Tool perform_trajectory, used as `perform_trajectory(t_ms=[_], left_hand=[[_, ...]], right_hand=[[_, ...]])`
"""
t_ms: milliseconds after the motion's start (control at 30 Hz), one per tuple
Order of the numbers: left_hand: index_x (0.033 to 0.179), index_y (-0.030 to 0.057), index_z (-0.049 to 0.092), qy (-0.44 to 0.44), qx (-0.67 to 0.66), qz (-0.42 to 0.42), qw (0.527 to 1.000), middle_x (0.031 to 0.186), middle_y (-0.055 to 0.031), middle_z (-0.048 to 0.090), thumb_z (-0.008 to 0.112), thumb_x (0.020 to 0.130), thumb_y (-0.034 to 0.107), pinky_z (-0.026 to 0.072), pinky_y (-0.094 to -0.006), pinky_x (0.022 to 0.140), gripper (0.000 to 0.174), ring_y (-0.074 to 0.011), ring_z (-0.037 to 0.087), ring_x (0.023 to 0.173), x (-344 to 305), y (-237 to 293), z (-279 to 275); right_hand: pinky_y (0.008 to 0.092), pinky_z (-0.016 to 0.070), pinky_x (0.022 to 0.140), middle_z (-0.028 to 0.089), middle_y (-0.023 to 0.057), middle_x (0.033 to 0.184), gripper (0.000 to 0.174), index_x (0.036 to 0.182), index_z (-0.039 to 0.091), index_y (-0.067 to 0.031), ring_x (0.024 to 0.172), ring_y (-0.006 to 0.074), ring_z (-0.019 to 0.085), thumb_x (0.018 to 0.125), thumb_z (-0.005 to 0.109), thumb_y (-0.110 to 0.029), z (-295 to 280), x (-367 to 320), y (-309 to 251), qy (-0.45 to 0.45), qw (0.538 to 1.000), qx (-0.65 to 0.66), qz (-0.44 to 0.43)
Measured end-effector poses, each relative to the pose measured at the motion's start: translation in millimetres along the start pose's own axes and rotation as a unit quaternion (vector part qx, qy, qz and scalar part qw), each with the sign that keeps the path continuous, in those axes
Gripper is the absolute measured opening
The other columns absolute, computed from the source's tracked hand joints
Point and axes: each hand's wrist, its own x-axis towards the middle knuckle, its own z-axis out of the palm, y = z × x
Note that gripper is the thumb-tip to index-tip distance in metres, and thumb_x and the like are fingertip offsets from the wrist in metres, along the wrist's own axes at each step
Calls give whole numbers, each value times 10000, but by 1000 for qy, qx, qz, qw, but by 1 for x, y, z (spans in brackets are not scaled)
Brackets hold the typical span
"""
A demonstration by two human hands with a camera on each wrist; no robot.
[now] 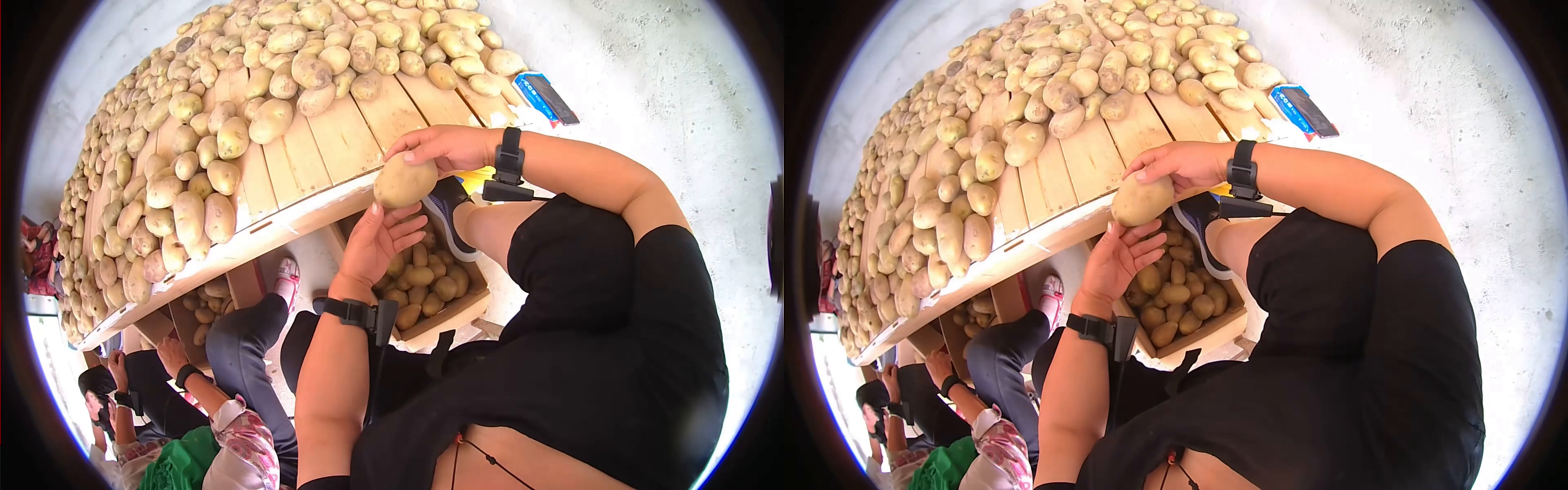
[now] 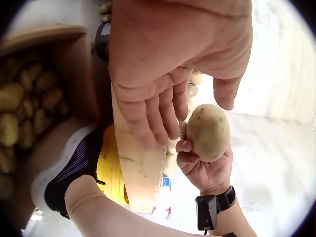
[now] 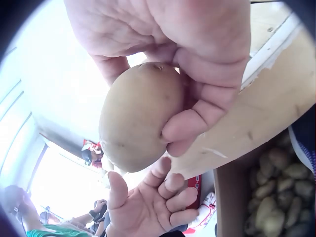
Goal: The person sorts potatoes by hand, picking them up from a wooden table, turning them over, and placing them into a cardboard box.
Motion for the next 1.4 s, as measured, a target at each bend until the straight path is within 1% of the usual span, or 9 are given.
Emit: perform_trajectory(t_ms=[100, 200, 400, 500, 600, 800, 1000, 1267, 1400], left_hand=[[1456, 29, 388, 13, -32, 5, 999, 1366, -199, 566, 434, 1065, 368, 542, -408, 991, 520, -318, 603, 1219, 0, -2, -2], [1454, 36, 393, 29, -41, 30, 998, 1352, -190, 577, 436, 1069, 328, 543, -413, 988, 485, -317, 615, 1202, -1, -2, -1], [1465, 53, 390, 11, -33, 71, 997, 1368, -171, 569, 500, 1047, 247, 532, -413, 1006, 473, -317, 607, 1218, -2, 0, 3], [1470, 68, 391, 16, -21, 99, 995, 1389, -156, 553, 530, 1031, 208, 518, -417, 1026, 482, -316, 599, 1229, -2, 4, 8], [1475, 77, 391, 26, -17, 111, 993, 1410, -141, 534, 561, 1008, 151, 500, -418, 1050, 502, -303, 573, 1262, -2, 8, 8], [1464, 46, 391, 49, -15, 153, 987, 1425, -132, 517, 575, 983, 81, 449, -414, 1113, 516, -264, 519, 1322, 0, 4, 6], [1448, 12, 384, 76, -55, 180, 979, 1435, -141, 508, 511, 1027, 123, 420, -413, 1145, 453, -264, 515, 1328, 4, 0, -2], [1492, 92, 349, 45, -84, 156, 983, 1463, -132, 490, 416, 1071, 234, 442, -468, 1110, 450, -307, 514, 1327, -1, 8, 5], [1486, 69, 352, 53, -119, 165, 978, 1471, -137, 482, 387, 1071, 260, 434, -469, 1119, 458, -309, 496, 1341, 2, 8, 2]], right_hand=[[330, 460, 970, 589, 38, 1316, 409, 1383, 546, -123, 1194, 145, 565, 993, 584, -242, 0, 3, 1, -27, 998, -55, -22], [334, 447, 1003, 577, 51, 1347, 423, 1390, 541, -121, 1227, 160, 553, 989, 594, -244, 0, 2, 0, -63, 998, -6, -23], [376, 443, 1039, 554, 88, 1406, 503, 1400, 521, -69, 1261, 212, 552, 1027, 489, -405, 4, 0, 2, -74, 996, 45, -10], [394, 471, 992, 569, 105, 1375, 559, 1422, 493, -66, 1159, 219, 594, 1027, 460, -461, 2, 2, 3, -61, 994, 56, 74], [400, 479, 1006, 568, 128, 1383, 639, 1438, 471, -48, 1177, 272, 603, 1024, 422, -532, 0, 3, 5, -87, 994, 16, 70], [369, 519, 957, 573, 129, 1339, 533, 1423, 474, -45, 1117, 249, 621, 1020, 540, -388, -5, 4, 9, -57, 998, 23, 8], [363, 478, 1014, 530, 94, 1366, 592, 1396, 478, -43, 1221, 193, 550, 889, 742, -196, 7, 5, 2, -19, 995, -66, -72], [367, 426, 1077, 560, 90, 1337, 593, 1373, 495, -36, 1237, 196, 542, 844, 754, -100, 12, 8, -13, -16, 984, -131, -118], [362, 450, 1051, 573, 84, 1327, 576, 1379, 491, -43, 1211, 187, 562, 854, 727, -61, 11, 13, -10, -16, 984, -107, -142]])
